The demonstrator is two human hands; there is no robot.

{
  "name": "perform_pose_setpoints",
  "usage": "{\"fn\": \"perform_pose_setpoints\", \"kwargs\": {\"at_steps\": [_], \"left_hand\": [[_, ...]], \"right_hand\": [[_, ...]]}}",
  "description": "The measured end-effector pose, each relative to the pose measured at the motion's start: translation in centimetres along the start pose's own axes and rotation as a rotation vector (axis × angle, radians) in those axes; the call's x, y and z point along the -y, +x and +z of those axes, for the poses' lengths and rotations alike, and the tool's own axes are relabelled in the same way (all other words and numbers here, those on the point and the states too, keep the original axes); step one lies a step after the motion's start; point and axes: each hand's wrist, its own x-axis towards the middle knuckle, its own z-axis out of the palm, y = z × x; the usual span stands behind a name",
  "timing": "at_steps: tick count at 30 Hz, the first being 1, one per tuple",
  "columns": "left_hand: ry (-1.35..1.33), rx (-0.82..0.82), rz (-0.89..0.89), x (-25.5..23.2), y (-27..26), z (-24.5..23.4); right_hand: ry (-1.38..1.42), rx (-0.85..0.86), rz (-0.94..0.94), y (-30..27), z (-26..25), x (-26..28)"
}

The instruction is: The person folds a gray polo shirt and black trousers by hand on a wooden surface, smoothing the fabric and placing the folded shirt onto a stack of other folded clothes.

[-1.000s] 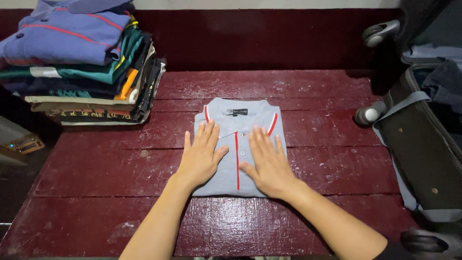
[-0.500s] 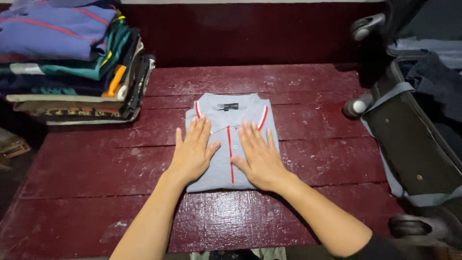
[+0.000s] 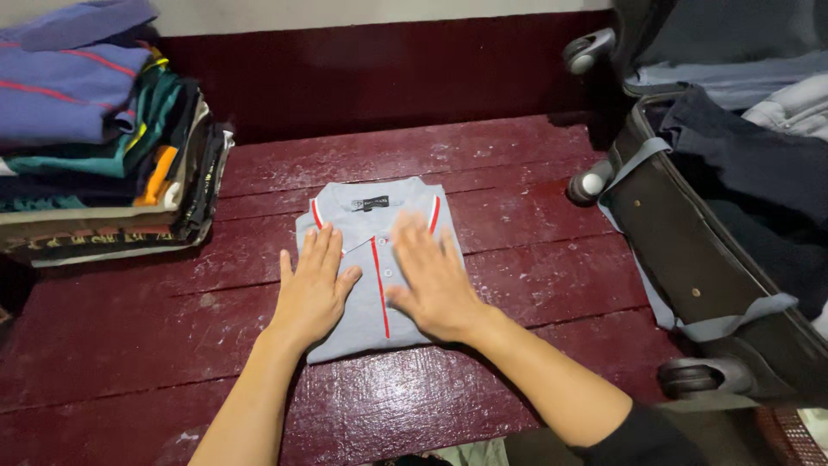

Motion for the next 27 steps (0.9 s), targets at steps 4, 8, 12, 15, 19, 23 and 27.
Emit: {"fn": "perform_pose_setpoints", "kwargs": {"at_steps": [4,8,12,15,19,23,27], "left_hand": [[-0.023,0.002,-0.011,-0.1,0.1,-0.1],[-0.033,0.005,-0.017,-0.2,0.0,-0.2],[-0.016,0.006,-0.019,-0.2,-0.1,-0.3],[-0.049,0.006,-0.015,-0.3,-0.1,-0.4],[-0.036,0.013,-0.011,-0.3,0.0,-0.5],[-0.052,0.032,-0.028,-0.3,0.0,-0.6],[-0.056,0.018,-0.019,-0.2,0.0,-0.4]], "right_hand": [[0.042,0.25,0.134,0.3,0.6,-0.4],[-0.089,0.266,0.336,0.9,1.2,-2.6],[-0.163,0.188,0.47,1.0,0.5,-4.2],[-0.186,-0.03,0.283,0.3,-0.2,-2.3],[0.061,0.144,0.016,0.2,0.6,1.0],[-0.008,0.261,0.158,0.6,0.9,-0.3],[-0.049,0.267,0.272,0.9,1.5,-2.7]]}}
